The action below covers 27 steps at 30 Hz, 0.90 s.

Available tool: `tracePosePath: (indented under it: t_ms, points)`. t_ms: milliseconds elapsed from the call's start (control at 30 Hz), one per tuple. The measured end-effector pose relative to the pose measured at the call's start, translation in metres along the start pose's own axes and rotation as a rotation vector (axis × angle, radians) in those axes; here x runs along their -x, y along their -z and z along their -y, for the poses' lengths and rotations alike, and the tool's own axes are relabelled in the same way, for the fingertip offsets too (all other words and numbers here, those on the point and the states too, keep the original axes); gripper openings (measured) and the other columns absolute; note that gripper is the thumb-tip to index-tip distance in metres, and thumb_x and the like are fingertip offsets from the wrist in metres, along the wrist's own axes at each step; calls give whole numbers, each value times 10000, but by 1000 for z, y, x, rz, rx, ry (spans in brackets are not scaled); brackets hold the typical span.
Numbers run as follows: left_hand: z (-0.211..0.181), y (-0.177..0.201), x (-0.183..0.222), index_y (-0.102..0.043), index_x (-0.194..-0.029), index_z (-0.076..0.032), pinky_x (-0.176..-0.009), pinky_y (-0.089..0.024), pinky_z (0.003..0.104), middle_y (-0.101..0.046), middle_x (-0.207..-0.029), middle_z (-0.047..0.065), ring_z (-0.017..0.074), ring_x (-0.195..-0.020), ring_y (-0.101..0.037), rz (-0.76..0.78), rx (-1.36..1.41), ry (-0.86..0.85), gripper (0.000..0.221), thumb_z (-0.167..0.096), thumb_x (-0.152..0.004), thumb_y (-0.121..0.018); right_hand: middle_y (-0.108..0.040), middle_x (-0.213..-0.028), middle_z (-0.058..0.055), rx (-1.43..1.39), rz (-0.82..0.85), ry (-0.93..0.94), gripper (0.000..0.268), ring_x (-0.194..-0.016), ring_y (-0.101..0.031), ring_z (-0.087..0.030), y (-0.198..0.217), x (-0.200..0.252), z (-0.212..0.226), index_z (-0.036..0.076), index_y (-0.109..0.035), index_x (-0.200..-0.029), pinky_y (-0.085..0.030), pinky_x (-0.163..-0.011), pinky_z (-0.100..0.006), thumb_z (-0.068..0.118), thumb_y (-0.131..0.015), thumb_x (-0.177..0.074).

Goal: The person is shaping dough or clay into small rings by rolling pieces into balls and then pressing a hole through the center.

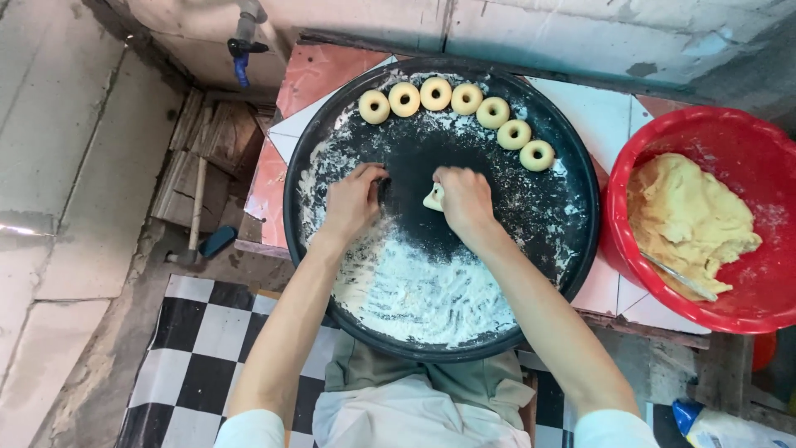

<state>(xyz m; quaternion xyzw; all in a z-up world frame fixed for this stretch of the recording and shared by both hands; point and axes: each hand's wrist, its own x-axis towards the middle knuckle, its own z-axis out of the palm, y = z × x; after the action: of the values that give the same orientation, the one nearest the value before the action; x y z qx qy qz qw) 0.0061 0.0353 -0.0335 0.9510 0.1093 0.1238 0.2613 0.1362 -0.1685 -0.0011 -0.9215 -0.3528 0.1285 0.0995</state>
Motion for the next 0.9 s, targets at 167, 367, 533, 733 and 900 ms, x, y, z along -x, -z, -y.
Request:
tracePosePath:
  t_ms: [167, 367, 533, 733, 900]
  points:
    - [-7, 2, 3, -698, -1126, -272, -754, -597, 450, -690, -1222, -54, 306, -982, -730, -24, 7, 0, 277, -109, -954, -553, -730, -1044, -162, 167, -244, 158, 263, -883, -723, -304, 35, 83, 38, 74, -734, -1140, -601, -701, -385, 24, -602, -918]
    - [-12, 6, 0, -701, -1110, -268, -757, -597, 437, -687, -1216, -66, 284, -999, -729, -20, -34, 1, 277, -93, -947, -563, -673, -755, -158, 615, -317, 219, 96, -676, -664, -283, -13, 45, 47, 64, -760, -821, -525, -517, -372, 45, -667, -807]
    - [-13, 9, 2, -695, -1083, -258, -741, -599, 443, -686, -1221, -57, 308, -992, -724, -47, -19, 10, 248, -100, -948, -559, -523, -1365, -219, 36, 172, -185, 783, -1208, -568, -461, 29, -42, 6, 106, -717, -1154, -535, -870, -648, 302, -1053, -475]
    - [-5, 1, 2, -700, -1059, -269, -732, -606, 430, -689, -1175, -79, 284, -950, -741, -83, -51, -17, 224, -125, -947, -570, -695, -825, -86, 218, -211, 102, 103, -812, -722, -296, 0, 4, 7, 110, -749, -916, -591, -695, -436, 151, -657, -938]
    - [-6, 1, 1, -696, -1067, -267, -761, -598, 435, -690, -1204, -60, 305, -974, -736, -70, -30, 3, 198, -158, -954, -575, -748, -990, -187, 100, -99, 172, 280, -924, -741, -355, 47, 59, 25, 35, -694, -1216, -619, -771, -473, 143, -641, -963]
